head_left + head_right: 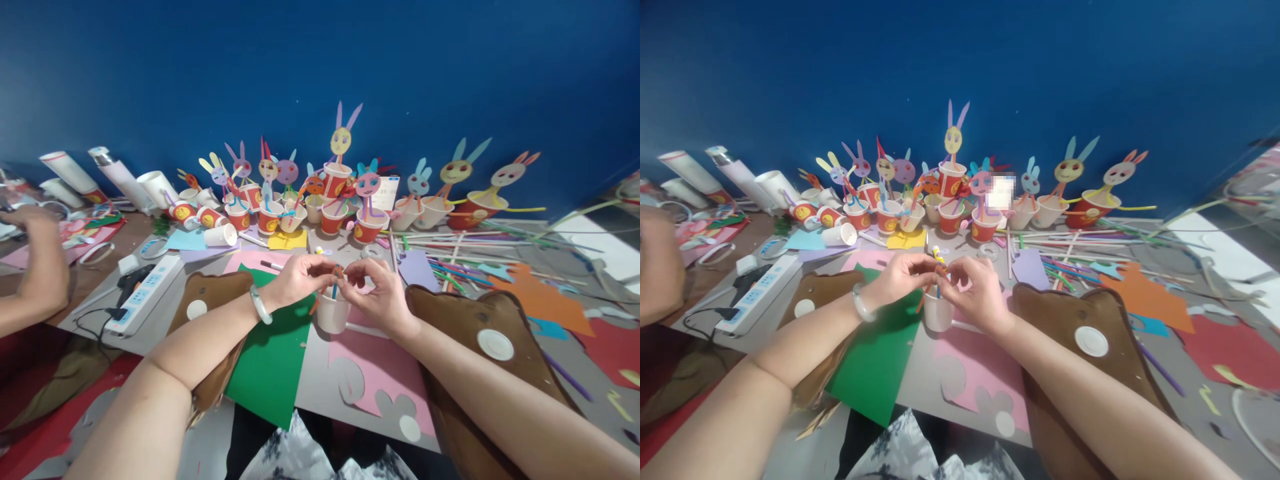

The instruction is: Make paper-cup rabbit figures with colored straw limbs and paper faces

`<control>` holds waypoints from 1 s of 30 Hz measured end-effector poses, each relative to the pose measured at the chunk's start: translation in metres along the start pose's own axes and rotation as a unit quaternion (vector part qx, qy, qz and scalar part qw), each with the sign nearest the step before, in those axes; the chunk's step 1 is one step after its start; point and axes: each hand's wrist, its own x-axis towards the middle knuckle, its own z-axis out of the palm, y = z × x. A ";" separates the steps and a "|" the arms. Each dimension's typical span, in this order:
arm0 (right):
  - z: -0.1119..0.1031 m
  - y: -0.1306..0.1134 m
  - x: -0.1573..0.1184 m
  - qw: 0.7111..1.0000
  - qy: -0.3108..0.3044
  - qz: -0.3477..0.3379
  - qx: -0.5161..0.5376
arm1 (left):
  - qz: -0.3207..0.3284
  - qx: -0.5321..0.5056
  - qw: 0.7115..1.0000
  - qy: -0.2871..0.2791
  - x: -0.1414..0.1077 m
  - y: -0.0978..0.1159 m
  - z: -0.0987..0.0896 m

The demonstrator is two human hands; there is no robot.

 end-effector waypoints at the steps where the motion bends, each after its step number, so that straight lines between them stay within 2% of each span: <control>1: -0.001 -0.002 0.000 1.000 0.007 -0.004 -0.004 | 0.004 0.003 1.000 0.001 -0.001 0.000 0.001; 5: -0.008 -0.010 0.001 0.999 0.015 -0.032 -0.040 | 0.035 0.025 0.999 0.014 -0.007 0.005 0.007; 10: -0.017 -0.018 0.001 0.989 -0.003 -0.089 -0.116 | 0.039 0.060 0.997 0.028 -0.013 0.012 0.013; 13: -0.019 -0.022 0.000 0.987 -0.006 -0.100 -0.126 | 0.042 0.057 0.997 0.032 -0.015 0.013 0.016; 23: -0.020 -0.024 0.000 0.999 -0.017 0.020 -0.019 | 0.003 -0.066 0.997 0.040 -0.012 0.010 0.015; 30: -0.023 -0.028 0.007 0.988 -0.052 0.115 0.092 | 0.004 -0.103 0.994 0.040 -0.010 0.007 0.014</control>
